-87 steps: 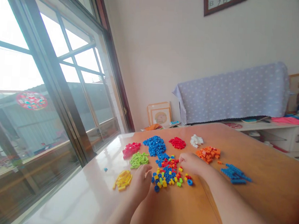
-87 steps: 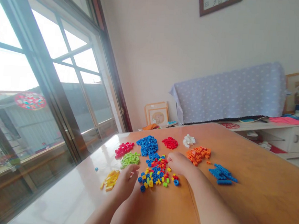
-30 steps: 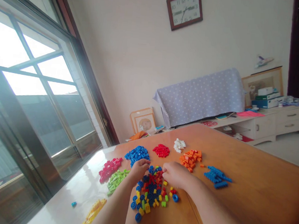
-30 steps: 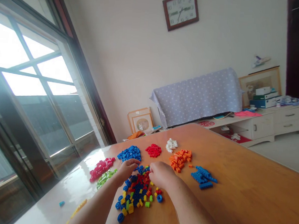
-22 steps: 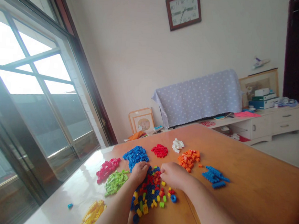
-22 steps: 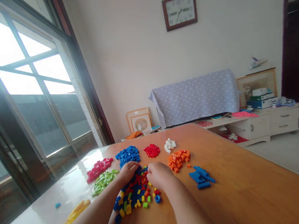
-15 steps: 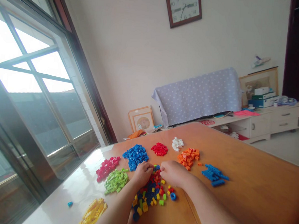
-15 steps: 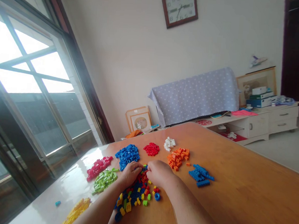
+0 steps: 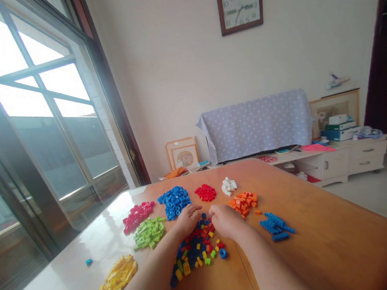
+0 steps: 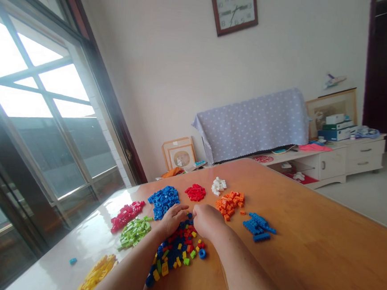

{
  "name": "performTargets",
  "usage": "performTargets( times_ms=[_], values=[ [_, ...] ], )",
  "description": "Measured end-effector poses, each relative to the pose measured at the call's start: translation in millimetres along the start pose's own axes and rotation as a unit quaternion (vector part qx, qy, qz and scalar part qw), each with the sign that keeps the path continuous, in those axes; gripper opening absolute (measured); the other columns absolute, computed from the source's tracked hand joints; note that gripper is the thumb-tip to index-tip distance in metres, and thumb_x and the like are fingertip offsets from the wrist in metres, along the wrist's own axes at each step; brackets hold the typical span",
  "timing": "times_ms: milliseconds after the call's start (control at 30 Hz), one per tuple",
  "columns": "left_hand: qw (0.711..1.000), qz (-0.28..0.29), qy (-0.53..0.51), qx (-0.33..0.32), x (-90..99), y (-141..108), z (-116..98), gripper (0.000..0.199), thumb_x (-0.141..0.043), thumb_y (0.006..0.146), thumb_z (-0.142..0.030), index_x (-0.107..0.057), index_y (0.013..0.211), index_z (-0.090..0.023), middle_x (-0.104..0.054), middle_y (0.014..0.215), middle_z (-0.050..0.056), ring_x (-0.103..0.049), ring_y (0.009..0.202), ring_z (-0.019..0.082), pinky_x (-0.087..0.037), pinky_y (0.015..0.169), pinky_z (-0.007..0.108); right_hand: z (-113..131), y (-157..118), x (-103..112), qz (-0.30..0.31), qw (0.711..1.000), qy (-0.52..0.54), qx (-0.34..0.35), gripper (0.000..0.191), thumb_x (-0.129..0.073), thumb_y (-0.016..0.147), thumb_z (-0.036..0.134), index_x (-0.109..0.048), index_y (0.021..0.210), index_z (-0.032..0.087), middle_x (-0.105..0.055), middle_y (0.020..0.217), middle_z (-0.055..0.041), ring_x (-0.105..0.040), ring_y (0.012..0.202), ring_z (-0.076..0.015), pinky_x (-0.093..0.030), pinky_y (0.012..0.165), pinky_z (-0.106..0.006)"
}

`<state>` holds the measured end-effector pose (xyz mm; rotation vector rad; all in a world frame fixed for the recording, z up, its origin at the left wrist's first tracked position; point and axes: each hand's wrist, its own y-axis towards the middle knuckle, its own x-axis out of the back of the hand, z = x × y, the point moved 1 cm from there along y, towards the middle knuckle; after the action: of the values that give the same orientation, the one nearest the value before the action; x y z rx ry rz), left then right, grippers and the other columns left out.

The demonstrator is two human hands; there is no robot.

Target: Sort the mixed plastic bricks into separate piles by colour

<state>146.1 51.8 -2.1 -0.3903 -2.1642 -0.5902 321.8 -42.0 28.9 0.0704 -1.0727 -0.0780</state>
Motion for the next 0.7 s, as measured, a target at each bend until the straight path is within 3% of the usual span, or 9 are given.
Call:
performTargets(
  times_ms=[200, 367, 700],
  values=[
    [0.989, 0.115, -0.025, -0.085, 0.2, -11.7, -17.2, 0.036, -0.047, 0.088, -0.026, -0.071, 0.113, -0.020, -0.068, 0.115, 0.006, -0.059, 0.108, 0.019, -0.042, 0.102, 0.026, -2.4, -0.3, -9.5, 0.032, 0.999, -0.031, 0.010, 0.032, -0.052, 0.081, 0.018, -0.065, 0.110, 0.017, -0.061, 0.114, -0.0152, -0.061, 0.104, -0.0272, -0.042, 0.080, -0.031],
    [0.988, 0.122, -0.010, -0.096, 7.2, -36.7, -35.5, 0.037, -0.047, 0.086, -0.022, -0.070, 0.115, -0.021, -0.068, 0.112, 0.005, -0.060, 0.105, 0.018, -0.044, 0.098, 0.026, 0.6, -3.5, -15.0, 0.058, 0.998, -0.040, 0.004, 0.031, -0.052, 0.080, 0.016, -0.067, 0.107, 0.015, -0.057, 0.117, -0.0178, -0.063, 0.100, -0.0284, -0.044, 0.080, -0.033],
    [0.984, 0.124, 0.005, -0.132, 17.3, -83.7, -72.5, 0.035, -0.048, 0.089, -0.028, -0.068, 0.117, -0.025, -0.067, 0.116, 0.004, -0.060, 0.107, 0.021, -0.044, 0.097, 0.027, -1.9, -5.0, -21.5, 0.076, 0.996, -0.029, 0.048, 0.023, -0.062, 0.076, 0.022, -0.071, 0.097, 0.021, -0.064, 0.105, -0.0106, -0.064, 0.090, -0.0225, -0.041, 0.071, -0.027]
  ],
)
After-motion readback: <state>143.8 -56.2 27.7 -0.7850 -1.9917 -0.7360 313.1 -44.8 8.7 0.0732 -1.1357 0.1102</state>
